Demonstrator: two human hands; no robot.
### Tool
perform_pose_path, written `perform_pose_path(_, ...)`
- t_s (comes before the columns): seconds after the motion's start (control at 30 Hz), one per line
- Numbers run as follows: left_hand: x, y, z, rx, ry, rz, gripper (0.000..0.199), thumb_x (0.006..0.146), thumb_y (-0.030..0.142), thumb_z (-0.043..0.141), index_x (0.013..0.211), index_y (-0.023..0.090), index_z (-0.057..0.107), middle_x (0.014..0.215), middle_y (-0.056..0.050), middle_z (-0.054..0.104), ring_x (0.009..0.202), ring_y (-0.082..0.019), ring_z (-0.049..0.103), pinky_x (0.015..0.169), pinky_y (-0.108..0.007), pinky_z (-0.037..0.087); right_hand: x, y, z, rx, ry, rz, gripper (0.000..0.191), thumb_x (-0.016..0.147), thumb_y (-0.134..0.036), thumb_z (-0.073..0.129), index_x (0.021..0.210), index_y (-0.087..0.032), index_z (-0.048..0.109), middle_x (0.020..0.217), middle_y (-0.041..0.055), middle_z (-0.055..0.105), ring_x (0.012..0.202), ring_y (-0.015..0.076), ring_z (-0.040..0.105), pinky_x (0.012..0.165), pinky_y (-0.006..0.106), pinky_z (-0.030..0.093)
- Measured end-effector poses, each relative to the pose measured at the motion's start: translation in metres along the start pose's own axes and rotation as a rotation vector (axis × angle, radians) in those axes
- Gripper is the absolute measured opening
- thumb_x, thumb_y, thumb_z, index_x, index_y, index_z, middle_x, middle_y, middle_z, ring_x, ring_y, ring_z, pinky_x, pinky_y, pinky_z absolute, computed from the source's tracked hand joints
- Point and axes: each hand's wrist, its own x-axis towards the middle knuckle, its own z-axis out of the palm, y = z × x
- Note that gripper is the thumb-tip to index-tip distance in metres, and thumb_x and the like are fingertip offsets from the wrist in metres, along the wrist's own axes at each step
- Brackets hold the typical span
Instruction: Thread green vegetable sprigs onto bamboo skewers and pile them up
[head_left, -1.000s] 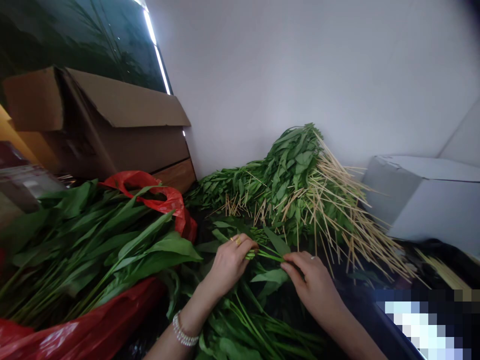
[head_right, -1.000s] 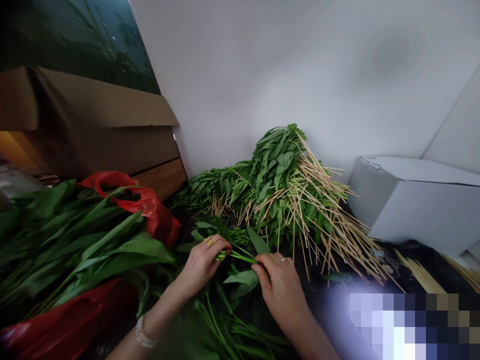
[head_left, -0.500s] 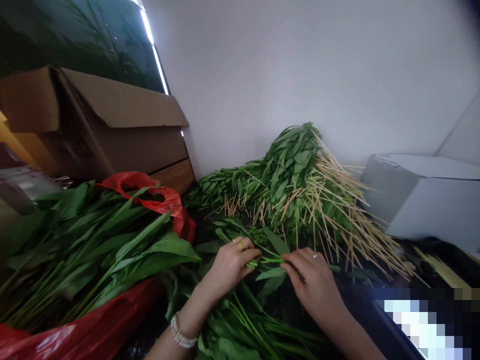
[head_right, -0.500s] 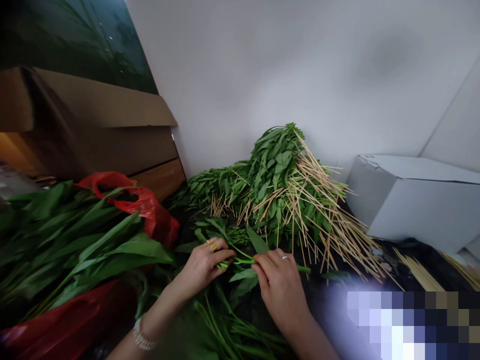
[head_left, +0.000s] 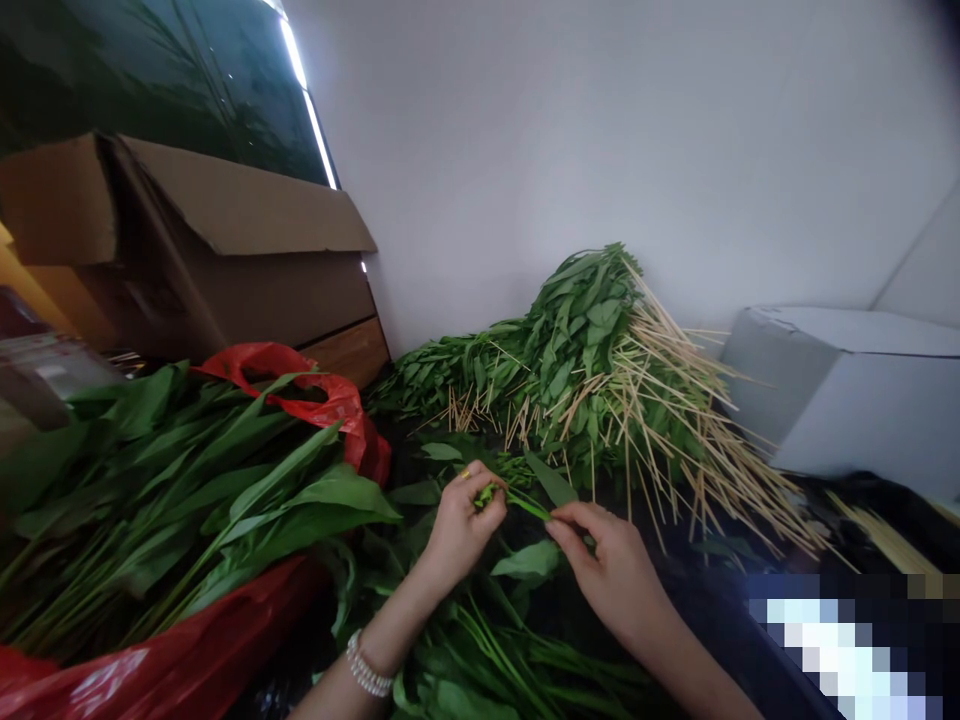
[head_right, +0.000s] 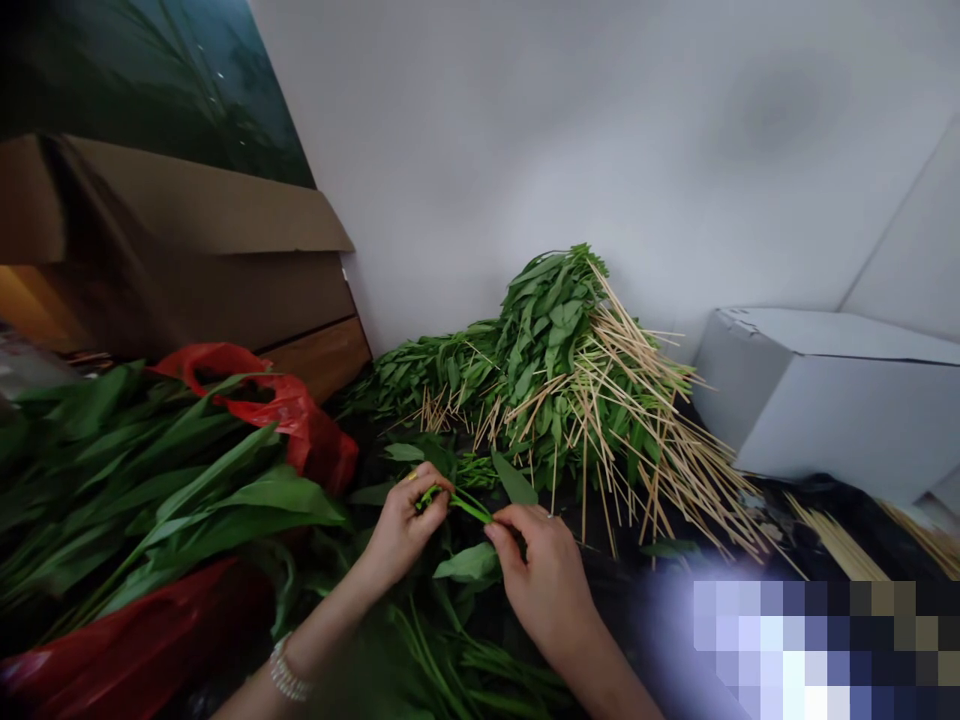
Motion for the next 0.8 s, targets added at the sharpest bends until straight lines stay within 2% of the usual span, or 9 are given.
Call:
perform_pose_path(0.23,0.003,0.004,-0.003,-0.201,-0.129,-0.105,0.02,0.084,0.02,0.045,0.065,0.019,0.053,0.068,0.0,0.049,0.068,-0.014,0.049,0.066,-0.026,0.04,0.002,-0.001,-0.008,0.101,-0.141,0.103,0.025,0.09,-0.034,0.049,0.078,-0.021,0.066,0.07,-0.001,0.066,0.067,0.0159,0.06,0.062,0.025,0.041)
perform_pose_path(0.37,0.004,0.006,-0.003,-0.192,-0.131,-0.092,0.018,0.082,0.02,0.046,0.065,0.019,0.053,0.069,0.0,0.049,0.068,-0.015,0.048,0.068,-0.027,0.04,0.004,0.003,-0.01,0.133,-0.21,0.111,0.027,0.091,-0.035,0.047,0.079,-0.02,0.067,0.071,-0.0004,0.068,0.065,0.0155,0.06,0.057,0.024,0.041)
perform_pose_path(0.47,0.004,0.005,-0.001,-0.156,-0.109,-0.069,0.017,0.081,0.02,0.047,0.065,0.019,0.053,0.069,0.0,0.049,0.07,-0.016,0.049,0.069,-0.028,0.04,0.005,0.001,-0.012,0.095,-0.203,0.073,0.027,0.09,-0.033,0.048,0.079,-0.02,0.068,0.07,-0.0005,0.068,0.065,0.0154,0.061,0.058,0.024,0.04)
perform_pose_path(0.6,0.003,0.005,-0.002,-0.181,-0.128,-0.112,0.02,0.084,0.018,0.043,0.065,0.019,0.051,0.07,0.0,0.049,0.069,-0.015,0.05,0.068,-0.027,0.042,0.005,-0.007,-0.017,0.059,-0.191,0.036,0.025,0.09,-0.031,0.048,0.078,-0.021,0.068,0.07,-0.002,0.067,0.064,0.0146,0.06,0.057,0.024,0.039)
perform_pose_path(0.7,0.004,0.005,-0.007,-0.179,-0.215,-0.073,0.022,0.087,0.018,0.043,0.066,0.019,0.052,0.071,-0.001,0.051,0.071,-0.015,0.051,0.069,-0.027,0.044,0.004,-0.006,-0.022,0.025,-0.179,0.009,0.024,0.09,-0.03,0.048,0.077,-0.022,0.067,0.07,-0.0027,0.066,0.064,0.0147,0.06,0.058,0.024,0.04)
perform_pose_path(0.8,0.004,0.004,-0.013,-0.132,-0.344,0.029,0.02,0.09,0.019,0.046,0.075,0.018,0.059,0.078,-0.003,0.057,0.077,-0.016,0.055,0.073,-0.028,0.045,0.004,0.002,-0.024,-0.077,-0.099,-0.034,0.023,0.091,-0.031,0.05,0.078,-0.023,0.067,0.073,-0.0008,0.067,0.07,0.0167,0.061,0.064,0.027,0.042)
